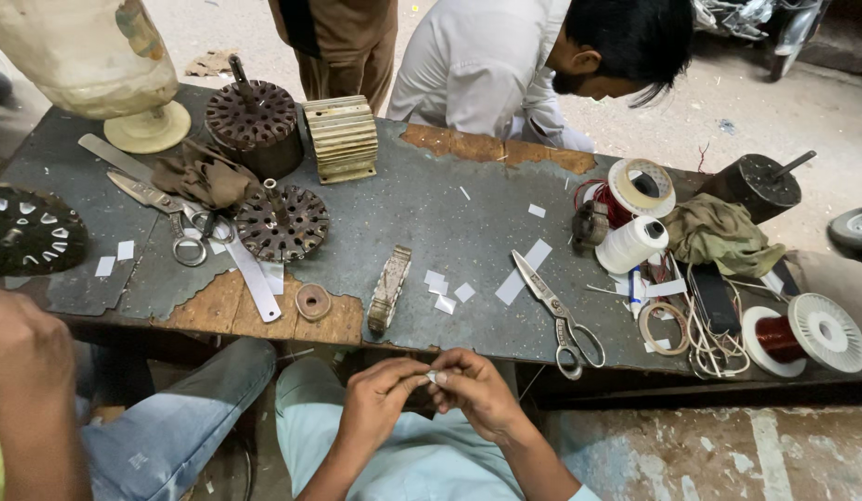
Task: The person cuts small white rectangular pieces from a strip using scissors and inserts them into slots on a motor stator component. The person repeats this process multiple times, handling the stator and cutting pieces one at a time.
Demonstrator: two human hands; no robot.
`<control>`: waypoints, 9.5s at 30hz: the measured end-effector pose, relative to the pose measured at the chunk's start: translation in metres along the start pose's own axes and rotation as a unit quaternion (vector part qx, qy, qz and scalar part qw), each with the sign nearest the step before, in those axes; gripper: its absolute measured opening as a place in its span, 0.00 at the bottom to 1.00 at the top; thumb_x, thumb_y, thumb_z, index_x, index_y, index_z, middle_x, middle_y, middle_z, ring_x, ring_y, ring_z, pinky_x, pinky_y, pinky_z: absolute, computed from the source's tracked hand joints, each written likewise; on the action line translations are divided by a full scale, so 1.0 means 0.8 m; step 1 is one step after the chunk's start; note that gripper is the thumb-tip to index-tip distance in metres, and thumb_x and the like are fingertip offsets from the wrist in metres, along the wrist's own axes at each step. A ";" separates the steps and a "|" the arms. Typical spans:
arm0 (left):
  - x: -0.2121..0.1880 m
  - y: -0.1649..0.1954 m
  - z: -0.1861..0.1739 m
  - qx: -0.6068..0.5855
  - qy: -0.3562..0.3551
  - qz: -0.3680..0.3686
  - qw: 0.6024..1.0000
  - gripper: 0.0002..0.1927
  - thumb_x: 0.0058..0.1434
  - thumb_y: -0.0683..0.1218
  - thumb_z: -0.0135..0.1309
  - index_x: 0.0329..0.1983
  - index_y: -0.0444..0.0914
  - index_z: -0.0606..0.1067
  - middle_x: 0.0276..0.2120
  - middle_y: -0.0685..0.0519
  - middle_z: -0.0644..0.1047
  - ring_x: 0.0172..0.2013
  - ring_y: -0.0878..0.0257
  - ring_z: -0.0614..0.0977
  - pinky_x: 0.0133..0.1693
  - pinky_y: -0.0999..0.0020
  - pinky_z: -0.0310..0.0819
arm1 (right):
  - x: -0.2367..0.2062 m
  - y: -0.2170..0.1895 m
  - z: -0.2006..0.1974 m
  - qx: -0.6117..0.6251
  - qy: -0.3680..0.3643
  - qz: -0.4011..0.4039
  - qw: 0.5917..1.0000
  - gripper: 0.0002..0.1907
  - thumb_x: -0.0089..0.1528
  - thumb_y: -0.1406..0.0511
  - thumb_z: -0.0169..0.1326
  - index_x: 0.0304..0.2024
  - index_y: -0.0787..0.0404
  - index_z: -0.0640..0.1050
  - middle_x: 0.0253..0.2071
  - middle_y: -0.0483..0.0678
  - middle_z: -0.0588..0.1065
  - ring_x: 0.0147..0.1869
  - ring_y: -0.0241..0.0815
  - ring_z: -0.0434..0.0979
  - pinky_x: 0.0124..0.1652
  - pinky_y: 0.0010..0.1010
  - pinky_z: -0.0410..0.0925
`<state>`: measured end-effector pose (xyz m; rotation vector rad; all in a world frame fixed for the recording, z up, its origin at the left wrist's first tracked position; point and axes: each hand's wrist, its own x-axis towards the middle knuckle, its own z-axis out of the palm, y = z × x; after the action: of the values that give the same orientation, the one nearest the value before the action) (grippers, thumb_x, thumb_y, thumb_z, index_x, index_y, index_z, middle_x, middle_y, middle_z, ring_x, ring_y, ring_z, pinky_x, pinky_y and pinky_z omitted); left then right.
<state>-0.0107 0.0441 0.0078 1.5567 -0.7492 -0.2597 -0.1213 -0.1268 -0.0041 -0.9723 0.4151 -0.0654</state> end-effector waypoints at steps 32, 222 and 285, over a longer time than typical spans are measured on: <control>0.079 -0.002 -0.040 -0.148 0.031 -0.017 0.988 0.38 0.59 0.33 0.58 0.72 0.36 0.60 0.52 0.49 0.76 0.50 0.64 0.76 0.52 0.70 0.73 | 0.013 -0.014 -0.039 -0.247 0.123 -0.221 0.935 0.07 0.60 0.72 0.62 0.40 0.69 0.84 0.39 0.47 0.82 0.43 0.34 0.80 0.45 0.24 0.72; 0.066 0.009 -0.032 -0.134 0.033 -0.110 0.984 0.31 0.66 0.45 0.51 0.73 0.35 0.62 0.65 0.47 0.72 0.63 0.61 0.72 0.62 0.67 0.63 | 0.050 -0.019 -0.006 -0.297 0.075 -0.139 0.942 0.10 0.61 0.68 0.61 0.43 0.68 0.84 0.34 0.46 0.83 0.33 0.29 0.78 0.33 0.21 0.71; 0.049 -0.002 -0.043 -0.305 0.131 -0.201 0.922 0.29 0.69 0.41 0.44 0.73 0.29 0.62 0.64 0.43 0.72 0.60 0.61 0.74 0.61 0.67 0.63 | 0.078 -0.025 0.040 -0.471 0.056 -0.267 0.839 0.08 0.60 0.67 0.64 0.40 0.63 0.81 0.37 0.52 0.82 0.41 0.45 0.85 0.41 0.34 0.75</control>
<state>0.0396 0.0484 0.0217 1.0948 -0.1002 -0.5222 -0.0489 -0.1276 0.0086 -2.0588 0.2554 -0.4599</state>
